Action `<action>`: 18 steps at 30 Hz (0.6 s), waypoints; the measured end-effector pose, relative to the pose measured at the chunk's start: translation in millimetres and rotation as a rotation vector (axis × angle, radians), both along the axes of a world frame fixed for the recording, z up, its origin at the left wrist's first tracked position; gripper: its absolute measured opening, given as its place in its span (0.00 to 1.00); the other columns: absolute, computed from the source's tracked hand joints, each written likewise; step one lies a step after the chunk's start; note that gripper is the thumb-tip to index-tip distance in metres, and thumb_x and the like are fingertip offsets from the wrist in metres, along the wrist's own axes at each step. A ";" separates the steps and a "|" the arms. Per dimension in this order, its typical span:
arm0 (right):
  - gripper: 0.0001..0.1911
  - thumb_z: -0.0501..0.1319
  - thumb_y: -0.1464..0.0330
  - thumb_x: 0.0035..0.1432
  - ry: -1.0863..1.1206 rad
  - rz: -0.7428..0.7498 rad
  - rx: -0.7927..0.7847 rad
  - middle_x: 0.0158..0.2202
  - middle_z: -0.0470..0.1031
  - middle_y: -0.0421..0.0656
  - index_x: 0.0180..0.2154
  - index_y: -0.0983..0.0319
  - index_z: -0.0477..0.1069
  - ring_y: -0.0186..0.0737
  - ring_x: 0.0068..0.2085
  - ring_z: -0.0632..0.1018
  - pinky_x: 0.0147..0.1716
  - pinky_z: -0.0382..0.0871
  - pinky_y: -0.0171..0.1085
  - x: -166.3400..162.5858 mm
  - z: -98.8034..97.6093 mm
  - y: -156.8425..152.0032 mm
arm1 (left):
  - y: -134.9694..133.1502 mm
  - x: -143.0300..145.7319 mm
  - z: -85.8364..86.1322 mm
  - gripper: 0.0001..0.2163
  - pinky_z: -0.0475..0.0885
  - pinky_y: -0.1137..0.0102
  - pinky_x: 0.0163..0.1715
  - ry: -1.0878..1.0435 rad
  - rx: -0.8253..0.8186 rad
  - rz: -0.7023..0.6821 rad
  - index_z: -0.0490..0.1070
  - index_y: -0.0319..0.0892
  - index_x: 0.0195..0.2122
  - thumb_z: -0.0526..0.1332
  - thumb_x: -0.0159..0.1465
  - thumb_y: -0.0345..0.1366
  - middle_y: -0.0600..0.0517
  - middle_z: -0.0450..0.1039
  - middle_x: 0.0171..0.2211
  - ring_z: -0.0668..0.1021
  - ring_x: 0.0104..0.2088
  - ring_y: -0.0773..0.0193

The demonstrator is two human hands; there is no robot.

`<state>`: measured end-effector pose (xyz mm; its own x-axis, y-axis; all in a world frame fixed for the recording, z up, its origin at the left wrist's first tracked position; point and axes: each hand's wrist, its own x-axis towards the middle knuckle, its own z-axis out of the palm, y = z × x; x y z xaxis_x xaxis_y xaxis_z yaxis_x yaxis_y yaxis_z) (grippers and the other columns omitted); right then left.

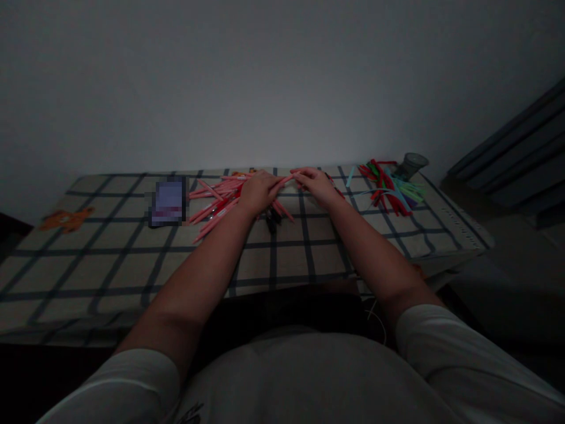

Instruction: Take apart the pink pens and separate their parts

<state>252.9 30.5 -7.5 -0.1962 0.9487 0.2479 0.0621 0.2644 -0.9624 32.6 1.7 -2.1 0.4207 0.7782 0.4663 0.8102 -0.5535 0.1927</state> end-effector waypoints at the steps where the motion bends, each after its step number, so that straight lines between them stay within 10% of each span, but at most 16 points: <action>1: 0.10 0.73 0.61 0.60 0.000 0.000 0.005 0.30 0.75 0.37 0.42 0.58 0.83 0.33 0.31 0.71 0.30 0.65 0.32 -0.1 -0.2 0.1 | 0.2 0.0 -0.1 0.20 0.71 0.57 0.57 0.005 0.001 0.004 0.82 0.48 0.63 0.55 0.80 0.44 0.44 0.86 0.50 0.80 0.53 0.48; 18: 0.17 0.76 0.54 0.57 0.101 -0.013 -0.019 0.28 0.71 0.35 0.38 0.58 0.80 0.32 0.29 0.69 0.28 0.62 0.33 -0.9 3.7 -1.7 | -3.0 0.7 0.9 0.23 0.73 0.59 0.49 0.015 -0.025 0.042 0.82 0.49 0.64 0.54 0.80 0.49 0.42 0.86 0.46 0.81 0.48 0.47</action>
<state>252.0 28.8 -3.8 -0.1590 0.9556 0.2480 -0.0323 0.2460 -0.9687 33.4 -1.2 -1.3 0.3944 0.8066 0.4403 0.8356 -0.5142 0.1935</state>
